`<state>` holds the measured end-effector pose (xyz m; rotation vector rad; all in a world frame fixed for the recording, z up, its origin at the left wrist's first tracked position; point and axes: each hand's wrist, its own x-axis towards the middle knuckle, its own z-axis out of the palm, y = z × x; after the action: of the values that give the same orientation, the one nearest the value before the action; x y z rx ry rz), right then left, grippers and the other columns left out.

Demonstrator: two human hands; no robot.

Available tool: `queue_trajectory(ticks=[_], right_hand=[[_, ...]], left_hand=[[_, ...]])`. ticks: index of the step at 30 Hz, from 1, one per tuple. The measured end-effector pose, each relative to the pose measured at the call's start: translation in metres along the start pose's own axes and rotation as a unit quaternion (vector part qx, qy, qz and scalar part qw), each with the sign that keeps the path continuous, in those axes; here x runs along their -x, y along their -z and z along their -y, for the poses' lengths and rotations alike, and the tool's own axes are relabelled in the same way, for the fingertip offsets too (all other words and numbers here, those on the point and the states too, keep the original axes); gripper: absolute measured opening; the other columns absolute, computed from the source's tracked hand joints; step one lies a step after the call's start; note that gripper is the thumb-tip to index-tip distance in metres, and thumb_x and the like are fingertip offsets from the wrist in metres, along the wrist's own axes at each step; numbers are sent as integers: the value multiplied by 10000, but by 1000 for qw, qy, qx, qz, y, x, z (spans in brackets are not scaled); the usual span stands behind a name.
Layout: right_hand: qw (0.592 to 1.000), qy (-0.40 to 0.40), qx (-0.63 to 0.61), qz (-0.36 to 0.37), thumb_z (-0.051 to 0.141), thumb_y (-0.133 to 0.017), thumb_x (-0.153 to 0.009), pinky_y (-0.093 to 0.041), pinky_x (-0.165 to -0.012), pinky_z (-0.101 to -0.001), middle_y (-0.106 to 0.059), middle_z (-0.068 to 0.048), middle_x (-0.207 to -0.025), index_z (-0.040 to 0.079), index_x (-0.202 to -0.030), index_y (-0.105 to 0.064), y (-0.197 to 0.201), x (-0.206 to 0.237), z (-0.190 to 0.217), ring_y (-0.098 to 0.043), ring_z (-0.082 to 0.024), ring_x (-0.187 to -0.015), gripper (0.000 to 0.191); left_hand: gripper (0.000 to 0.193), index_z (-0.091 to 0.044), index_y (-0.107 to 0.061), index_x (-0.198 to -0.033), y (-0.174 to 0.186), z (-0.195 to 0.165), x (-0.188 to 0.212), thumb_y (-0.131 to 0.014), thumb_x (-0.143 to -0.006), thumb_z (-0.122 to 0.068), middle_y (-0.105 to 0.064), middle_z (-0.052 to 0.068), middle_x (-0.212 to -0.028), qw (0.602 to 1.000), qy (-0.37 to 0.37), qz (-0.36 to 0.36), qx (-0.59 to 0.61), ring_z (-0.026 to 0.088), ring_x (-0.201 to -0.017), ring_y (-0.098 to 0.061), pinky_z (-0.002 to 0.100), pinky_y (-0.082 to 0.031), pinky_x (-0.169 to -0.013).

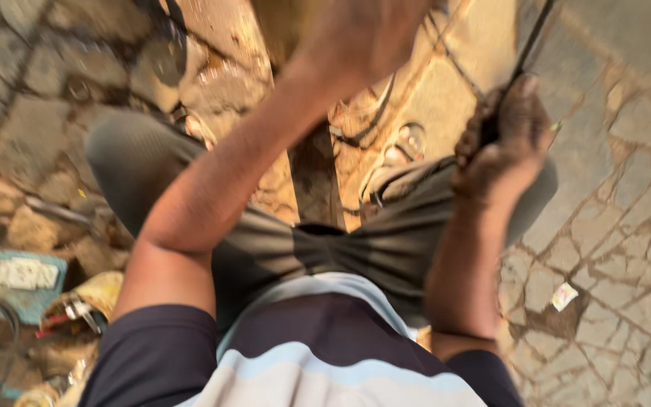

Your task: The person sits on a stone-paved ground and works on a rusty cylindrical pump motor, holding a metal rod against the pump while filing and scraping its rusted surface with a flat file. They reposition the rod and file repeatedly, working around the pump's top flange and body.

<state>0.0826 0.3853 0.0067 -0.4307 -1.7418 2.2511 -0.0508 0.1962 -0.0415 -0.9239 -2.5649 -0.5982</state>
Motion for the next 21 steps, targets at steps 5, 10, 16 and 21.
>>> queue_trajectory(ticks=[5,10,16,21], right_hand=[[994,-3,-52,101,403,-507,-1180,-292,-422,-286,-441,-41,-699,77,-880,-497,-18,-60,51,-361,-131,-461,443],[988,-27,-102,111,450,-508,-1174,-288,-434,-295,-429,-33,-633,84,-882,-505,-81,-118,29,-360,-147,-456,469],[958,-262,-97,66,499,-496,-1085,-263,-405,-269,-353,19,-565,141,-878,-475,-95,-138,-12,-299,-119,-418,414],[946,-294,-120,60,484,-479,-1095,-288,-430,-259,-345,22,-581,138,-894,-462,-99,-147,-14,-305,-113,-450,401]], left_hand=[[250,-35,-614,-1066,73,-46,-7,-670,-836,-115,-667,142,-967,952,-82,-6,294,352,-973,-634,465,-513,-836],[121,-80,-539,-1091,158,36,0,-511,-1109,-197,-598,149,-1058,838,21,-229,495,286,-1014,-587,385,-477,-932],[328,-111,-455,-865,210,84,8,-558,-1055,-358,-548,87,-780,751,87,-407,513,234,-744,-536,364,-427,-696],[532,-137,-385,-678,212,75,-9,-598,-1011,-493,-506,35,-550,804,71,-256,532,190,-519,-494,346,-386,-499]])
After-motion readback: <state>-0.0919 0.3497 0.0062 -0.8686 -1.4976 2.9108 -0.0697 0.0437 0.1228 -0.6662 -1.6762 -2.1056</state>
